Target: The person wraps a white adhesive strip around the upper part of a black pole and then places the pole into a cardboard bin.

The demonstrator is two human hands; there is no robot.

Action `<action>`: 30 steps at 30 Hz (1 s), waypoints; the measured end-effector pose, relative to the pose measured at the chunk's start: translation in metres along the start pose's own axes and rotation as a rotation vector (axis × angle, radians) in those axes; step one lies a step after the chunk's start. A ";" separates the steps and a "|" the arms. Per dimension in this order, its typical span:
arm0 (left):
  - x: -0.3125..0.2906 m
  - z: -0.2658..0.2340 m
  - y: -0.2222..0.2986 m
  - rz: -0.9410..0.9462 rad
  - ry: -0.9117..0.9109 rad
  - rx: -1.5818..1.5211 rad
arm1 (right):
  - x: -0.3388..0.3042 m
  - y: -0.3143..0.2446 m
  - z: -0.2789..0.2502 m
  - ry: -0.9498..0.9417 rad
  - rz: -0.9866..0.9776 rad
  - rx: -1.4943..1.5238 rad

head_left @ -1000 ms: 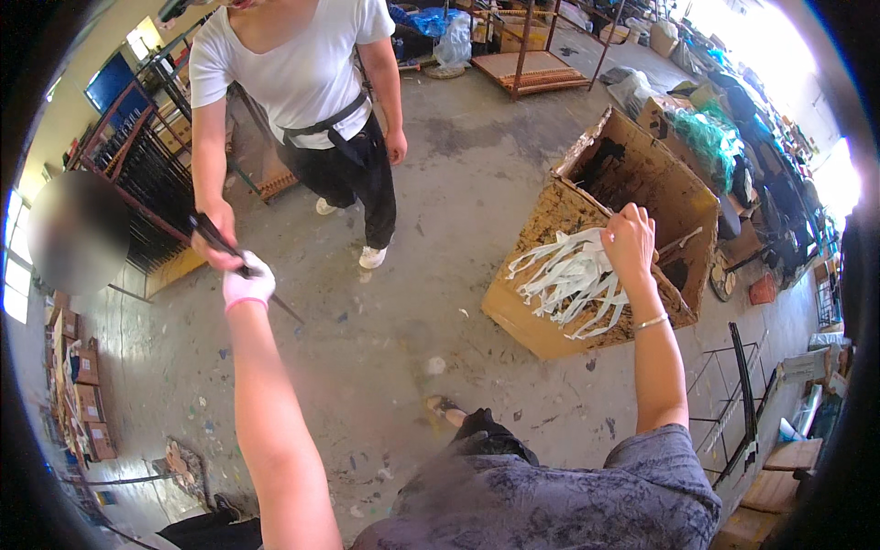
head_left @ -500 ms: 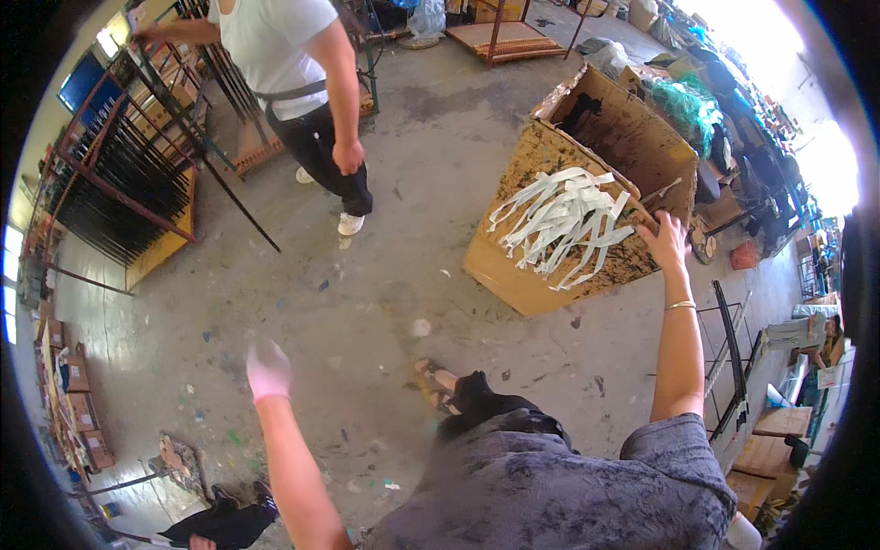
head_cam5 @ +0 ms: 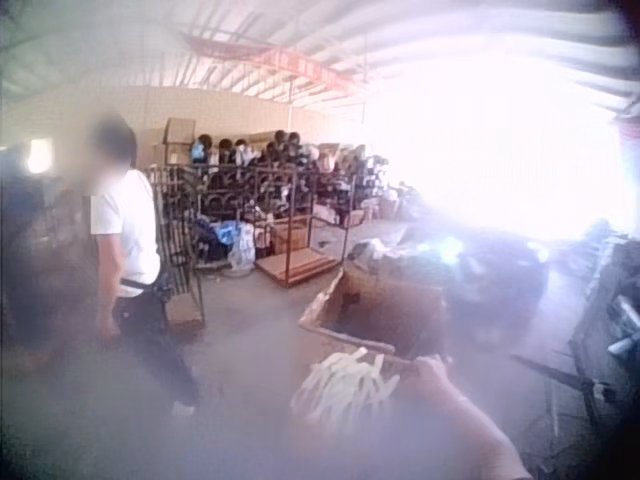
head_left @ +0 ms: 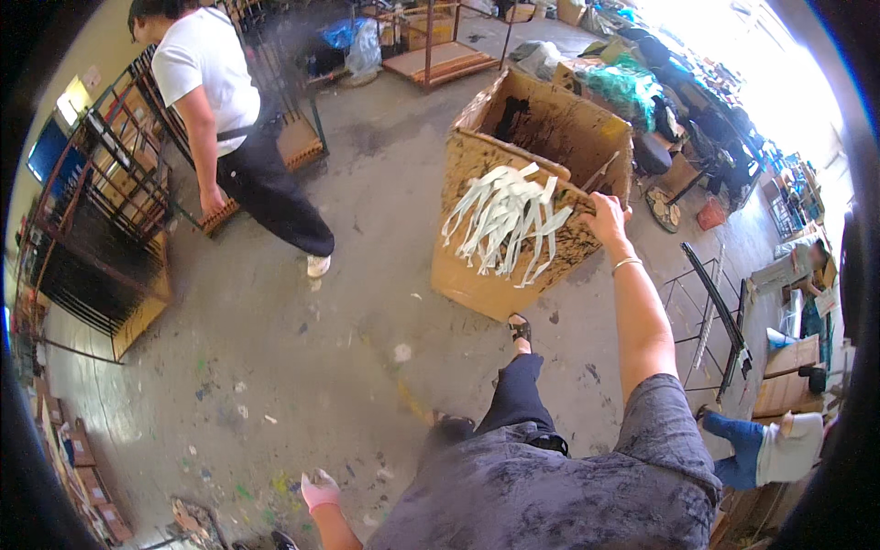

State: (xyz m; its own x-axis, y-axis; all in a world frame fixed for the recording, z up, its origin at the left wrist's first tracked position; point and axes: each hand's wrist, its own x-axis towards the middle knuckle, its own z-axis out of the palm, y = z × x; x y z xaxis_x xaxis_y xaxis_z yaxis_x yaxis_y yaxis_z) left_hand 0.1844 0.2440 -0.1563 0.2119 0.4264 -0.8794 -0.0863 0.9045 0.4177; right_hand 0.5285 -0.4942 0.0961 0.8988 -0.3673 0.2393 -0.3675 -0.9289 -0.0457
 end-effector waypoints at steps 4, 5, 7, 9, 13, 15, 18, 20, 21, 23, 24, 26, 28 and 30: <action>-0.015 0.037 0.008 0.052 -0.165 0.013 | -0.008 0.000 -0.003 0.167 -0.105 0.087; -0.022 0.046 0.007 0.004 -0.161 0.021 | -0.011 0.002 -0.005 0.179 -0.131 0.115; -0.029 0.071 0.012 -0.048 -0.125 0.070 | -0.008 0.007 -0.011 0.190 -0.186 0.096; -0.032 0.089 0.005 -0.065 -0.139 0.084 | -0.002 0.014 -0.016 0.124 -0.213 0.115; -0.043 0.093 -0.024 -0.091 -0.104 0.093 | 0.027 0.010 -0.011 0.165 -0.241 0.040; -0.048 0.085 -0.036 -0.085 -0.146 0.108 | 0.040 0.005 -0.001 0.171 -0.239 -0.021; -0.052 0.075 -0.046 -0.119 -0.179 0.117 | 0.052 0.005 0.009 0.182 -0.239 -0.096; -0.052 0.066 -0.058 -0.117 -0.118 0.105 | 0.054 0.008 0.015 0.160 -0.207 -0.105; -0.051 0.062 -0.065 -0.111 -0.092 0.097 | 0.054 0.010 0.018 0.180 -0.196 -0.119; -0.048 0.043 -0.081 -0.104 -0.068 0.072 | 0.054 0.013 0.021 0.170 -0.170 -0.108; -0.047 0.036 -0.088 -0.099 -0.073 0.045 | 0.055 0.013 0.022 0.150 -0.145 -0.108; -0.045 0.012 -0.096 -0.081 -0.117 0.027 | 0.052 0.012 0.025 0.188 -0.120 -0.118; -0.052 -0.018 -0.108 -0.028 -0.215 0.061 | 0.044 0.011 0.029 0.241 -0.105 -0.112; -0.073 -0.048 -0.120 -0.056 -0.195 0.023 | 0.032 0.012 0.032 0.250 -0.130 -0.090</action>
State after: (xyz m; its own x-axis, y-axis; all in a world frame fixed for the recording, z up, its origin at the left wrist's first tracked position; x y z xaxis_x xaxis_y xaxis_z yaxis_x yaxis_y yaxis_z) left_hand 0.1329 0.1049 -0.1531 0.4004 0.3629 -0.8414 -0.0474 0.9252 0.3765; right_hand 0.5606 -0.5183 0.0717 0.8570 -0.2121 0.4696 -0.2827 -0.9555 0.0842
